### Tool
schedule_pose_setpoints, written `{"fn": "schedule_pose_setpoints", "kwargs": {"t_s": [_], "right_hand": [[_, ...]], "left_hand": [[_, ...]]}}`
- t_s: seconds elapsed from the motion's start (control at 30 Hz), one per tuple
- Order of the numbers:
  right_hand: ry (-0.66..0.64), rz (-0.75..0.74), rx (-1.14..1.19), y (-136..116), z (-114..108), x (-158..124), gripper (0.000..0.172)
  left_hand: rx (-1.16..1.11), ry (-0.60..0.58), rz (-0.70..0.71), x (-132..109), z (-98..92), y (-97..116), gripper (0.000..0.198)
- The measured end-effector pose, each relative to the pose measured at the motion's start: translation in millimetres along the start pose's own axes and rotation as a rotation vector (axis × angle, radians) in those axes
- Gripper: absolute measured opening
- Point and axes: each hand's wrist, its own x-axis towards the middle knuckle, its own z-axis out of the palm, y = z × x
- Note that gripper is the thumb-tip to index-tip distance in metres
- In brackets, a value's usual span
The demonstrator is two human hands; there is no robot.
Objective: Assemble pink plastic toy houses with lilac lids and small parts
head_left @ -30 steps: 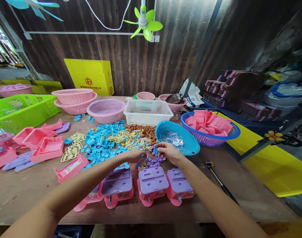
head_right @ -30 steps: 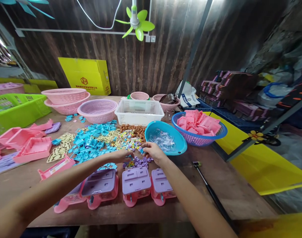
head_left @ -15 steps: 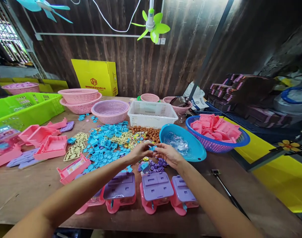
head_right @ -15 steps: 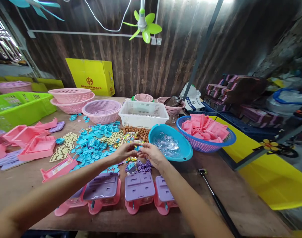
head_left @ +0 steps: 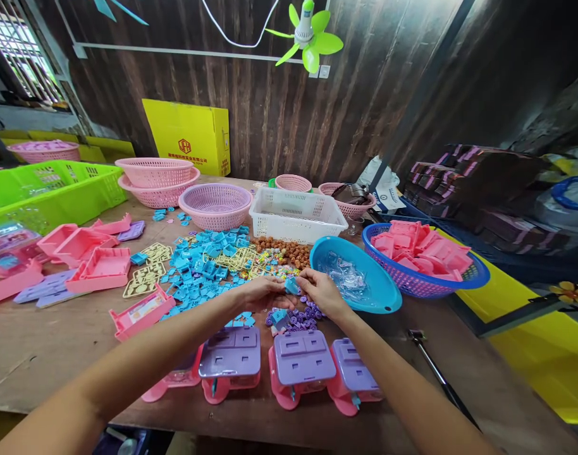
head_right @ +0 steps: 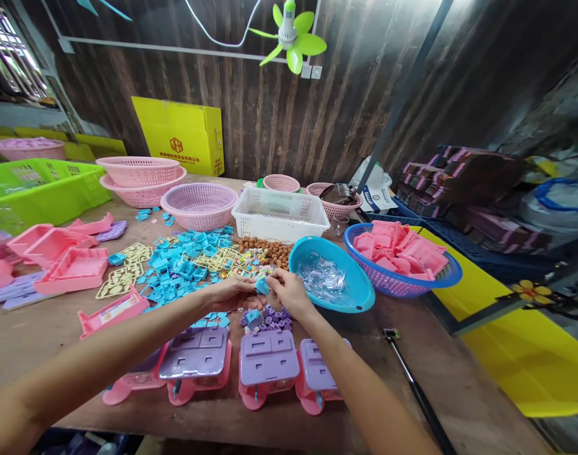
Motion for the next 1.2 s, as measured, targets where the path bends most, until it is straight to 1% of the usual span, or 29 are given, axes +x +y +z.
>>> {"fn": "schedule_pose_setpoints", "kwargs": {"t_s": [0.07,0.1,0.2,0.27,0.3,0.33,0.4,0.5,0.57,0.63,0.7,0.77,0.87,0.93,1.0,1.03,1.07,1.17,1.2], "right_hand": [[0.076,-0.019,-0.122,2.9,-8.1,3.1,0.017],[0.127,-0.019,-0.185,5.9,-15.5,6.1,0.017],[0.275,0.009,-0.362,17.3,-45.1,18.8,0.017],[0.305,0.018,-0.457,22.4,-60.2,26.0,0.017],[0.286,0.006,-0.496,23.0,-62.9,27.9,0.022],[0.240,-0.019,-0.529,22.1,-61.7,28.4,0.028],[0.068,-0.104,-0.575,16.6,-48.0,25.7,0.034],[-0.301,-0.233,-0.604,6.6,-11.0,16.9,0.028],[-0.495,-0.274,-0.615,3.6,12.7,12.2,0.028],[-0.597,-0.279,-0.633,4.2,29.3,10.5,0.034],[-0.626,-0.265,-0.650,5.7,36.2,11.3,0.035],[-0.607,-0.246,-0.653,5.7,33.1,12.7,0.031],[-0.526,-0.238,-0.615,1.9,12.8,9.1,0.029],[-0.429,-0.240,-0.549,-0.2,-5.5,-0.4,0.029],[-0.291,-0.269,-0.436,0.2,-22.1,-15.9,0.028],[-0.221,-0.298,-0.374,1.2,-28.6,-25.1,0.028],[-0.161,-0.337,-0.317,2.7,-33.7,-34.8,0.028],[-0.035,-0.468,-0.221,7.6,-40.6,-63.6,0.028],[0.028,-0.486,-0.203,9.2,-40.7,-72.5,0.029]], "left_hand": [[0.100,0.051,0.013,2.8,-7.1,1.2,0.010],[0.162,0.099,0.027,4.8,-13.8,2.1,0.009],[0.381,0.315,0.097,10.3,-41.9,5.3,0.011],[0.534,0.436,0.149,12.1,-59.2,6.2,0.015],[0.608,0.467,0.170,12.4,-64.9,5.6,0.018],[0.677,0.478,0.186,12.6,-68.1,4.3,0.022],[0.801,0.459,0.206,13.8,-67.2,-0.3,0.029],[0.942,0.401,0.215,19.7,-56.1,-8.4,0.036],[1.012,0.376,0.215,25.4,-49.8,-11.1,0.032],[1.066,0.360,0.212,30.1,-47.4,-10.6,0.026],[1.102,0.348,0.213,31.8,-48.0,-8.2,0.024],[1.119,0.334,0.223,30.1,-48.9,-5.9,0.021],[1.111,0.292,0.245,22.6,-44.9,-4.9,0.019],[1.099,0.273,0.266,15.8,-36.1,-5.0,0.026],[1.042,0.268,0.295,8.4,-21.9,-4.0,0.034],[0.944,0.242,0.299,4.6,-13.0,-3.0,0.037],[0.791,0.187,0.285,0.8,-3.3,-1.7,0.039],[0.198,-0.088,0.139,-8.2,28.3,3.1,0.043],[0.049,-0.166,0.094,-9.9,38.8,4.5,0.042]]}}
